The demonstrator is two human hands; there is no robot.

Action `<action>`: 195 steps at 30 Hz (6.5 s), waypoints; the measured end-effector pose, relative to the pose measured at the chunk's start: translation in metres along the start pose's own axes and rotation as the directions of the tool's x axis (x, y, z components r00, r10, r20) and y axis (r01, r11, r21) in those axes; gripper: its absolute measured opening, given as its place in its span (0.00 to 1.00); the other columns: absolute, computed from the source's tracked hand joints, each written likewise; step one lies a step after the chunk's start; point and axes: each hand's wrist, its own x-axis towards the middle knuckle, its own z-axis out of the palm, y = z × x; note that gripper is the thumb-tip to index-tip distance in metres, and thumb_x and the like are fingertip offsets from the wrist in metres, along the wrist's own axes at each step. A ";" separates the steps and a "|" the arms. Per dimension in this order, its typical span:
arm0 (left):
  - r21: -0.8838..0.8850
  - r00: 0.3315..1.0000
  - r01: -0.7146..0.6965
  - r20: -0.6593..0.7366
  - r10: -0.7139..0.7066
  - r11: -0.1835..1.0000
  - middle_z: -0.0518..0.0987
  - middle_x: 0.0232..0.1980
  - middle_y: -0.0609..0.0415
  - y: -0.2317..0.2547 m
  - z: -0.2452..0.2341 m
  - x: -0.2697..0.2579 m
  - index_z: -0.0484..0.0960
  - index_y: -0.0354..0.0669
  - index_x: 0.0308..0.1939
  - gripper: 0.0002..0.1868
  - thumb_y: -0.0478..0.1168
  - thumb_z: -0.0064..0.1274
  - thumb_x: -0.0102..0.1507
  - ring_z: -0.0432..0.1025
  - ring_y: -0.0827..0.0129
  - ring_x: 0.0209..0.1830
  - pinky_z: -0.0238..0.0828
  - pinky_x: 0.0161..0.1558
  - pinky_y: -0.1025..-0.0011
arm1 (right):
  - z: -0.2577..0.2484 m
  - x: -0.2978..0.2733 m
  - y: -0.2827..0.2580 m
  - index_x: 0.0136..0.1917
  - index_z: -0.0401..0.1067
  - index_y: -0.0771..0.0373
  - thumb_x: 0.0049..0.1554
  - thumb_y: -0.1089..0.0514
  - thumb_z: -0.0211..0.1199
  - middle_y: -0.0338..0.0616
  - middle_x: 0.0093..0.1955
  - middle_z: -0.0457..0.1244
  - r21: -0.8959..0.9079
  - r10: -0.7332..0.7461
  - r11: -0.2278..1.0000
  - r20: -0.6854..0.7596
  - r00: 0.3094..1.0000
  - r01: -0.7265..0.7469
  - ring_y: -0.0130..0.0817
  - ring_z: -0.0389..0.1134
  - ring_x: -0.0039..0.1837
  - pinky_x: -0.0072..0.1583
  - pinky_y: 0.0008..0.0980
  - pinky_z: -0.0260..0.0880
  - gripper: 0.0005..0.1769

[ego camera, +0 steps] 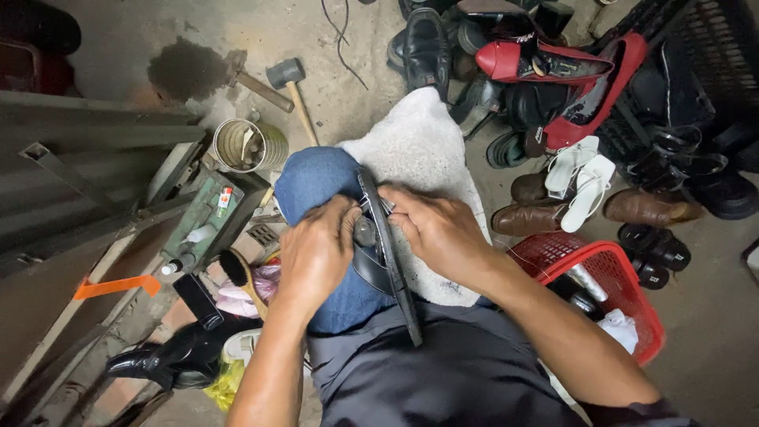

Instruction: The person sits on the floor and sews a black shoe using a needle and white thread. They repeatedly push the needle through the sole and pull the thread tight to secure the stitching.

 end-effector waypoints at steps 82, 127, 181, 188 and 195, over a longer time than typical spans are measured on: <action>-0.121 0.982 -0.179 -0.090 0.169 0.976 0.84 0.54 0.48 0.033 0.044 0.010 0.85 0.44 0.53 0.19 0.46 0.62 0.60 0.81 0.46 0.46 0.79 0.41 0.46 | -0.051 -0.078 0.001 0.72 0.66 0.69 0.59 0.57 0.56 0.52 0.28 0.67 0.042 0.328 0.944 -0.084 0.941 -0.326 0.51 0.72 0.34 0.37 0.49 0.70 0.29; -0.040 0.920 -0.164 -0.366 0.138 0.986 0.77 0.56 0.48 -0.022 0.031 -0.033 0.85 0.43 0.51 0.18 0.46 0.65 0.61 0.79 0.48 0.46 0.81 0.40 0.55 | 0.012 -0.013 0.020 0.52 0.75 0.59 0.57 0.64 0.68 0.54 0.70 0.61 -0.437 -0.393 0.863 -0.267 0.880 0.254 0.66 0.53 0.77 0.73 0.59 0.56 0.08; -0.766 0.992 0.083 0.126 0.023 0.637 0.86 0.47 0.57 -0.009 0.070 -0.007 0.85 0.37 0.47 0.11 0.38 0.49 0.68 0.76 0.77 0.48 0.72 0.54 0.77 | -0.047 -0.166 0.029 0.30 0.70 0.60 0.54 0.47 0.66 0.34 0.21 0.57 -0.029 0.286 0.952 -0.270 0.919 -0.305 0.29 0.54 0.25 0.34 0.36 0.57 0.18; -0.904 0.978 0.205 0.205 -0.040 0.376 0.70 0.22 0.62 0.020 0.089 -0.012 0.83 0.38 0.43 0.10 0.36 0.46 0.72 0.58 0.82 0.21 0.54 0.25 0.79 | 0.021 -0.154 0.103 0.48 0.80 0.63 0.58 0.56 0.64 0.42 0.52 0.71 0.366 0.288 0.913 -0.272 0.918 -0.178 0.36 0.71 0.56 0.66 0.38 0.68 0.10; -0.698 0.994 -0.085 -0.106 0.015 0.711 0.79 0.22 0.52 0.027 0.026 -0.019 0.86 0.40 0.37 0.09 0.36 0.52 0.69 0.70 0.71 0.23 0.73 0.32 0.73 | 0.038 -0.118 0.121 0.43 0.75 0.68 0.62 0.52 0.57 0.53 0.33 0.63 0.928 0.553 0.348 -0.319 0.770 0.134 0.40 0.60 0.32 0.34 0.36 0.61 0.16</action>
